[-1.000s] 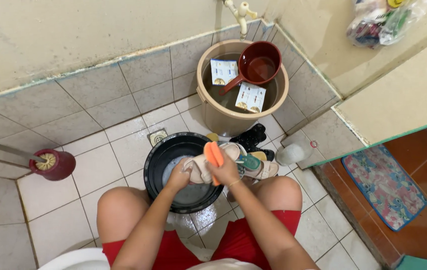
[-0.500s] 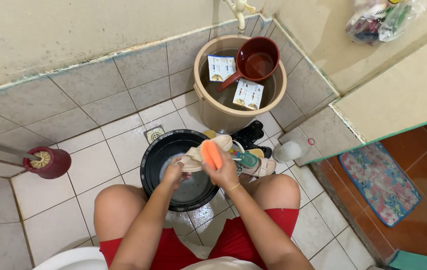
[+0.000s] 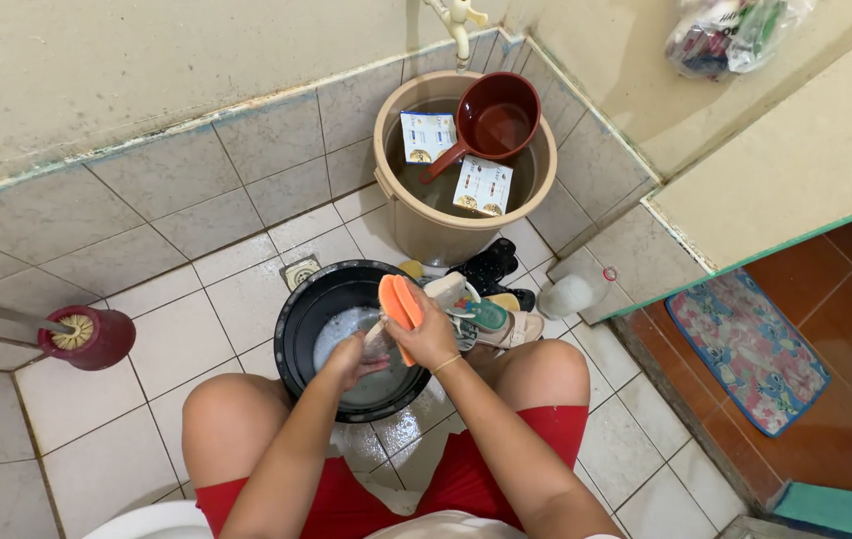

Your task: The person scrubs a beige slipper with an orange brush in a black basin of soapy water. They rinse the slipper using a red scoop to pour water from a larger beige bucket, then continue scrubbing.

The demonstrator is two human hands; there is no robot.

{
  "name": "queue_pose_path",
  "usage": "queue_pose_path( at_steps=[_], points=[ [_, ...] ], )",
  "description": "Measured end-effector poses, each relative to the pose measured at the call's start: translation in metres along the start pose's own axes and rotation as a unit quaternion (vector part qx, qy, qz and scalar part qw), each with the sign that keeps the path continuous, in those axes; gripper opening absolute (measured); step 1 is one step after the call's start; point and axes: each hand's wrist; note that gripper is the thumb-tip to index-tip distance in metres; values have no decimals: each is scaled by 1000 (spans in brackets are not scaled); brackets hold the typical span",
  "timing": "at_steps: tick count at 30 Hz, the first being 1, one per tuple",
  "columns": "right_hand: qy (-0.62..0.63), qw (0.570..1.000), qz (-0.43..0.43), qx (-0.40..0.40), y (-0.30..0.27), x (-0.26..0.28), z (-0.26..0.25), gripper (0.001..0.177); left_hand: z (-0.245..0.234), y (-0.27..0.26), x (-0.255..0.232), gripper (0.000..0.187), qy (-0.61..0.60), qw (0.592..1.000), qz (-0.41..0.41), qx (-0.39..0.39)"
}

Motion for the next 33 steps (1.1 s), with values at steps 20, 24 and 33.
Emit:
queue_pose_path(
  at_steps=[20, 24, 33],
  points=[
    [20, 997, -74, -8, 8, -34, 12, 60, 19, -40, -5, 35, 485, 781, 390, -57],
    [-17, 998, -54, -13, 6, -36, 7, 66, 16, -45, -4, 34, 465, 787, 402, -57],
    [-38, 998, -47, -32, 7, -35, -8, 74, 35, -48, -2, 28, 511, 742, 427, -74]
  ],
)
Point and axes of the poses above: each hand's wrist, its own y-axis towards the middle knuckle, its own z-axis out of the palm, x = y × z, and after that the axes turned 10 degrees about -y, right-handed
